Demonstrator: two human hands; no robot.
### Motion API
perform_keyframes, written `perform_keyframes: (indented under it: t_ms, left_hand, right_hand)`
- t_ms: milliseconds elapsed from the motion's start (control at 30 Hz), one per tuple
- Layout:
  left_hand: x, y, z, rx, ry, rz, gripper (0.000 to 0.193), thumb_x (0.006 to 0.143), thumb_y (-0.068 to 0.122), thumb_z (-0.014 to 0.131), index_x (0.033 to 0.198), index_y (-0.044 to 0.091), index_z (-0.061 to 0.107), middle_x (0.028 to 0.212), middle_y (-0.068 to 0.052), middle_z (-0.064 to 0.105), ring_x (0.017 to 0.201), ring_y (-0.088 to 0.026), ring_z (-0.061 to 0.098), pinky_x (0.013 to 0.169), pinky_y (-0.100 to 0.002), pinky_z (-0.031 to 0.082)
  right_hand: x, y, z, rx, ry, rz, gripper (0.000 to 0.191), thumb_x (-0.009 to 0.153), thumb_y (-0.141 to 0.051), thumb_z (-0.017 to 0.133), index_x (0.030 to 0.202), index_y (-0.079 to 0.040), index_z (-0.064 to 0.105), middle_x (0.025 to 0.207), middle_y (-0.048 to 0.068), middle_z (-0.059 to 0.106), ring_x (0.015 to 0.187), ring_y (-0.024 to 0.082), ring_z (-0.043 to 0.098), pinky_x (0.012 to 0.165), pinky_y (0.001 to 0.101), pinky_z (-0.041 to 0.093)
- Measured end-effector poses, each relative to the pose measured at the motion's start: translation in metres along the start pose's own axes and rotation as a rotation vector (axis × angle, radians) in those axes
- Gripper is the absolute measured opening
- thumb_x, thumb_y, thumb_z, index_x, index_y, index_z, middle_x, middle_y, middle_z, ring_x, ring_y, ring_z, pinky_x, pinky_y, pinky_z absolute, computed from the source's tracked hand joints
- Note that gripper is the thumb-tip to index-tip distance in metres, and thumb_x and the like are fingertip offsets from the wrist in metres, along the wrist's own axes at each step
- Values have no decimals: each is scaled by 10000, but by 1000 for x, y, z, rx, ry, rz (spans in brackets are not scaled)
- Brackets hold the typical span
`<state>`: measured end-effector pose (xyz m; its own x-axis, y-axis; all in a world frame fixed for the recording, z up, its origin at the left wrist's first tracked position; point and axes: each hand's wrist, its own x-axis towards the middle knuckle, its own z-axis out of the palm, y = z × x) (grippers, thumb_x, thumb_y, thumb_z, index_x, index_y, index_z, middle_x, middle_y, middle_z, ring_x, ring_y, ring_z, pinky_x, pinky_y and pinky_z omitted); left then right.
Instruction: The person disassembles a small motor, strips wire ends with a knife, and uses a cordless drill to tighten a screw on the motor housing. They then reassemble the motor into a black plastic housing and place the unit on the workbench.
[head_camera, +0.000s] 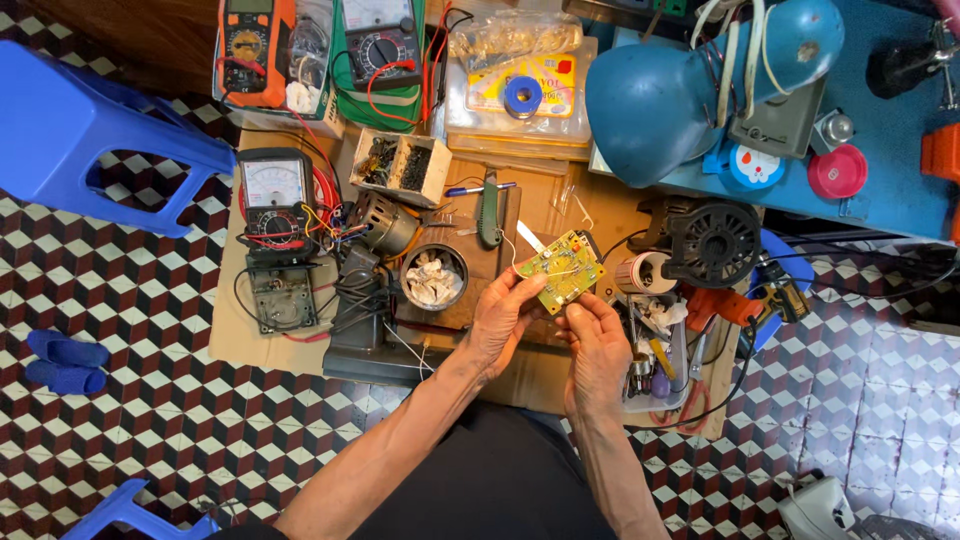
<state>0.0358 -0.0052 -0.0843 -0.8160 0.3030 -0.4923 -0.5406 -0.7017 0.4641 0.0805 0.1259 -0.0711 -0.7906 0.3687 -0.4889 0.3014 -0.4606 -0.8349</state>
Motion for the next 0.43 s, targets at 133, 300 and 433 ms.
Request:
perform_keyframes:
  t_ms: [133,300,433]
  left_hand:
    - [14,18,4,57,-60,-6,383,990,221,637,1341,79,579,1271,-51,664,1152,-155,633,1012,-356,512]
    - [27,42,14,187,-109,-6,389,1014,258,598,1364,91,568,1291,-50,655,1154,-168,621,1020,-377,500]
    - [30,52,24,202,-123,5,453,1015,253,592,1428,75,541,1336,-38,634,1235,-152,595,1068,-370,485]
  right_hand:
    - [19,-32,-5,-16,14,-41,351,975,-139,657,1279,20,579,1068,86,689,859,114,644,763,238,518]
    - [50,-63,-2,-95,-83,-39,372,999,-204,618,1315,-11,579,1108,75,670,920,107,640,802,243,521]
    - [66,-75,3,-124,-176,-26,392,1032,-235,619,1328,23,614,1120,82,665,928,106,631,805,253,519]
